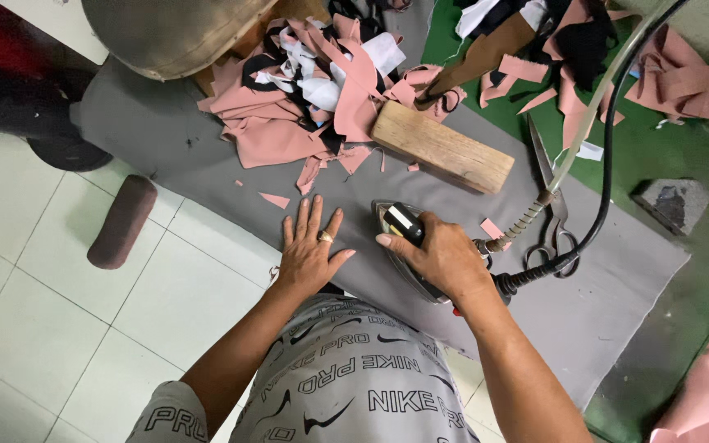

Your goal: The person cuts small rectangular pieces from a larger pink fabric using scissors, then irons the cut pieces on a gray work surface. The person handles the fabric and tools directly, folding and pressing the pieces with an iron.

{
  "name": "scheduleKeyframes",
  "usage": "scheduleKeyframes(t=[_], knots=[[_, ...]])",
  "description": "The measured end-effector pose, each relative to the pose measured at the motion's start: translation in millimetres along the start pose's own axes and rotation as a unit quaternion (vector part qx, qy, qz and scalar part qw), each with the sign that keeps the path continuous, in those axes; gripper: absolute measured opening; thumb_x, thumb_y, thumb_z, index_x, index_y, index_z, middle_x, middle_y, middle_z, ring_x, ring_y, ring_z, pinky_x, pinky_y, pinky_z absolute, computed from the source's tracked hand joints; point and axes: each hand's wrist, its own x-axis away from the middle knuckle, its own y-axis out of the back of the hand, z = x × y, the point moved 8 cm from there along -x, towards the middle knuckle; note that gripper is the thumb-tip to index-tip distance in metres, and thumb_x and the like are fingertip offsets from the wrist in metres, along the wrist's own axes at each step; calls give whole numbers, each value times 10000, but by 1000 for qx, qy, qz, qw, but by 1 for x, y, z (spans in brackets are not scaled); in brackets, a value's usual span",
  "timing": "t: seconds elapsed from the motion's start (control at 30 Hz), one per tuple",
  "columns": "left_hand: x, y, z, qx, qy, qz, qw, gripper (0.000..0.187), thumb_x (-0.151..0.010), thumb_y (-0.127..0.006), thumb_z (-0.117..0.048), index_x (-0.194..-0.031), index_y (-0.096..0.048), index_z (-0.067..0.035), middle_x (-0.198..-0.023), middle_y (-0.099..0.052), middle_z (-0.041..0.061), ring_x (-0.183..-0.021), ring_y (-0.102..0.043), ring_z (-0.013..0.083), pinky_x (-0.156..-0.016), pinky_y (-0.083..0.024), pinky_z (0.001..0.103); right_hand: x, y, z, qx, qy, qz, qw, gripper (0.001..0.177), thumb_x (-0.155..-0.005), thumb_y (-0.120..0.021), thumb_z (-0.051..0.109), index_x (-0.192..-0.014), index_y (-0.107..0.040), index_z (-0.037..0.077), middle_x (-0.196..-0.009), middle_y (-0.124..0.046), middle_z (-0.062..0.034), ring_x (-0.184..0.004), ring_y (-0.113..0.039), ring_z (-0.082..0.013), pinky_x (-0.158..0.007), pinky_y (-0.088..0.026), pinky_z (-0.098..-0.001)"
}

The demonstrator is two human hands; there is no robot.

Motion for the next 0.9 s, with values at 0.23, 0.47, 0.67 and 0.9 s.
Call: scheduleKeyframes(t=[0.23, 0.47, 0.67, 0.9], knots=[[1, -3, 1, -13, -2, -6, 1000, 820, -976, -576, -603, -1629, -341, -167, -1697, -182, 261, -1554, -179, 482, -1138, -199, 704, 1, -2, 0, 21, -12, -1, 1000, 739, -878, -646, 721, -1198, -694, 57, -1011, -756, -236, -1035, -739, -419, -846, -593, -503], [-6, 15, 4, 40, 4, -36, 999, 706, -967, -629, -545, -1533, -475, -151, -1619, -338, 257, -1500, -300, 478, -1100, -263, 694, -5, -3, -1, 23, -14, -16, 1000, 638, -908, -653, 643, -1170, -703, 64, -985, -753, -247, -1020, -739, -430, -824, -595, -531], [-37, 33, 39, 163, 3, -213, 963, 383, -952, -761, -289, -1292, -719, -118, -1309, -601, 134, -1233, -618, 331, -1037, -486, 450, -12, -6, -2, 9, -21, -12, 1000, 637, -897, -632, 658, -1170, -705, 87, -1020, -756, -212, -1053, -731, -413, -852, -592, -523], [-167, 91, -30, 221, -87, -132, 962, 298, -1026, -690, -255, -1302, -701, -143, -1143, -620, 108, -1104, -669, 319, -955, -527, 391, -4, 2, 14, -11, 9, -18, 1000, 617, -899, -668, 588, -1151, -701, 26, -1053, -737, -277, -1080, -708, -470, -890, -574, -565]])
